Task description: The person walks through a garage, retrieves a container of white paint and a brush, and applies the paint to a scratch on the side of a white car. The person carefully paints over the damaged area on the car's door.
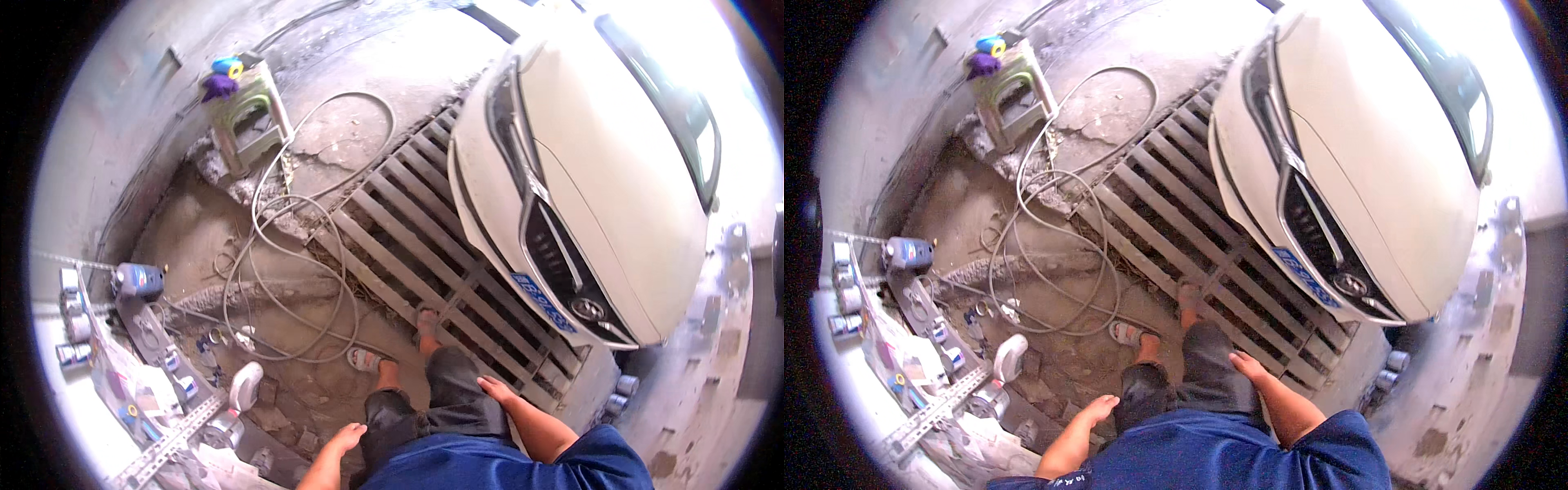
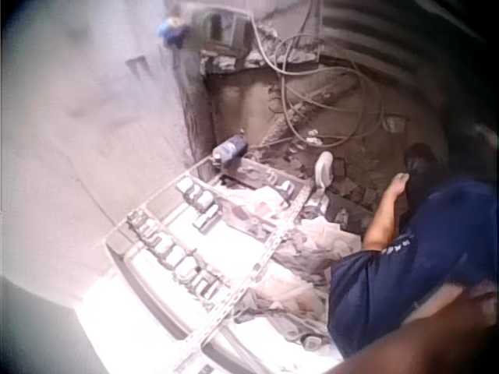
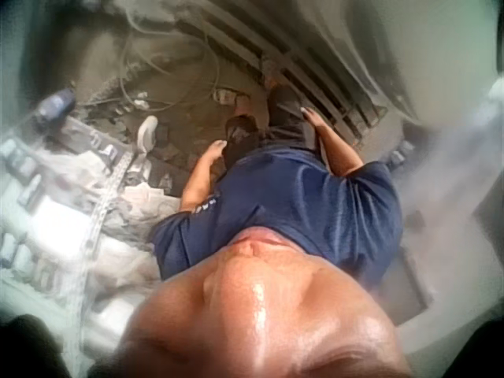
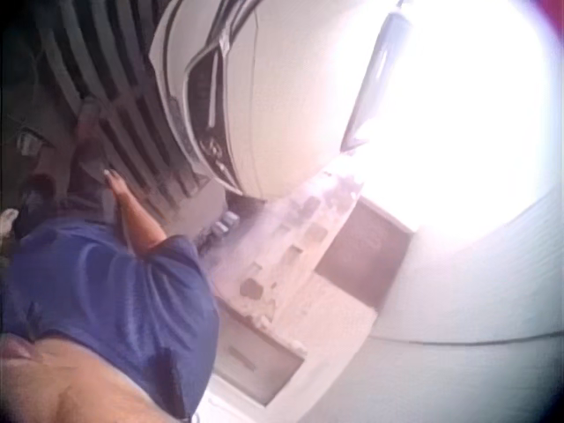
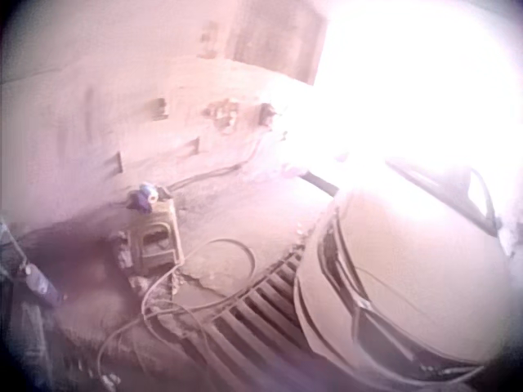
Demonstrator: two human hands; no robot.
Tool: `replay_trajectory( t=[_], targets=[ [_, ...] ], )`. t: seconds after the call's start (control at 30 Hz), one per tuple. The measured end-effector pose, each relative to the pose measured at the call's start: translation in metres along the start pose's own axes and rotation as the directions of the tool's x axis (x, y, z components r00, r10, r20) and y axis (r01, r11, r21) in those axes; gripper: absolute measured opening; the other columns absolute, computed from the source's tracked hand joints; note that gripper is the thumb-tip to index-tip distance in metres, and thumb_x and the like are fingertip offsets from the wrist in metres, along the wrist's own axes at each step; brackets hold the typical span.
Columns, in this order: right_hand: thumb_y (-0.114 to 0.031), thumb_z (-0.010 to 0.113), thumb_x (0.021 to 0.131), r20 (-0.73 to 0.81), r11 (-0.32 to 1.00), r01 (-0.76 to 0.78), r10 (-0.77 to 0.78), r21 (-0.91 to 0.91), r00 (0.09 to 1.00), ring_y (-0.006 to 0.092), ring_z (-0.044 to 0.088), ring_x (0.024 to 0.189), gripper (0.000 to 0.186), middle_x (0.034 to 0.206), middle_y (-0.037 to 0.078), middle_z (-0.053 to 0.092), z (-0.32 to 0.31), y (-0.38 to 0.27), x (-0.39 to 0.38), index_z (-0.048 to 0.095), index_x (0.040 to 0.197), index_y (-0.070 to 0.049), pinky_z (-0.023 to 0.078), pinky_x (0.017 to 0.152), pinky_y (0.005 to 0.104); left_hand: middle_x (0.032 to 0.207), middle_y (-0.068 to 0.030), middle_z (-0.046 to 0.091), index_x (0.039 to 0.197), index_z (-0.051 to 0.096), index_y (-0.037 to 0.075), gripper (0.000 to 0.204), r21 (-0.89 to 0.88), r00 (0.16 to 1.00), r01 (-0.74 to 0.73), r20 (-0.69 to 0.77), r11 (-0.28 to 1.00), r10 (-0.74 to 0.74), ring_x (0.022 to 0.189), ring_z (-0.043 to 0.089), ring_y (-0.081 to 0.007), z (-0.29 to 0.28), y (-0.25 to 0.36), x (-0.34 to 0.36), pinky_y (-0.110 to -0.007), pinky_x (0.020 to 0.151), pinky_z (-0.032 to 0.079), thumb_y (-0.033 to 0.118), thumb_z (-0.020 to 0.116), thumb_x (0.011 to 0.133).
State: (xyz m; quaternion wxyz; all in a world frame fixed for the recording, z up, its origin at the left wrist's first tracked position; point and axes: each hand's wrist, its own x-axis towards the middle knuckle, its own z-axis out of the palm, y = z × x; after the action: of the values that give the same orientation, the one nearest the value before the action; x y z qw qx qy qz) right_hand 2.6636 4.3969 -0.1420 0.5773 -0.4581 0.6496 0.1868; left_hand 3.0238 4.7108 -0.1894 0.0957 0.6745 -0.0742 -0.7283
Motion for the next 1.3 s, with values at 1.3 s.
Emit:
replay_trajectory(
  t=[1.3],
  targets=[
    [-0.026,0.068,0.075,-0.443,0.849,0.036,0.238,0.528,0.864,0.026,0.07,0.084,0.033,0.09,0.013,0.073,0.198,0.372,-0.212,0.073,0.103,-0.01,0.055,0.079,0.0357,0.091,-0.0029,0.064,0.121,0.06,0.008,0.039,0.699,0.914,-0.32,0.052,0.639,0.402,0.079,0.059,-0.0142,0.036,0.168,-0.052,-0.031,0.067,0.049,0.036,0.06,0.094]
  ],
)
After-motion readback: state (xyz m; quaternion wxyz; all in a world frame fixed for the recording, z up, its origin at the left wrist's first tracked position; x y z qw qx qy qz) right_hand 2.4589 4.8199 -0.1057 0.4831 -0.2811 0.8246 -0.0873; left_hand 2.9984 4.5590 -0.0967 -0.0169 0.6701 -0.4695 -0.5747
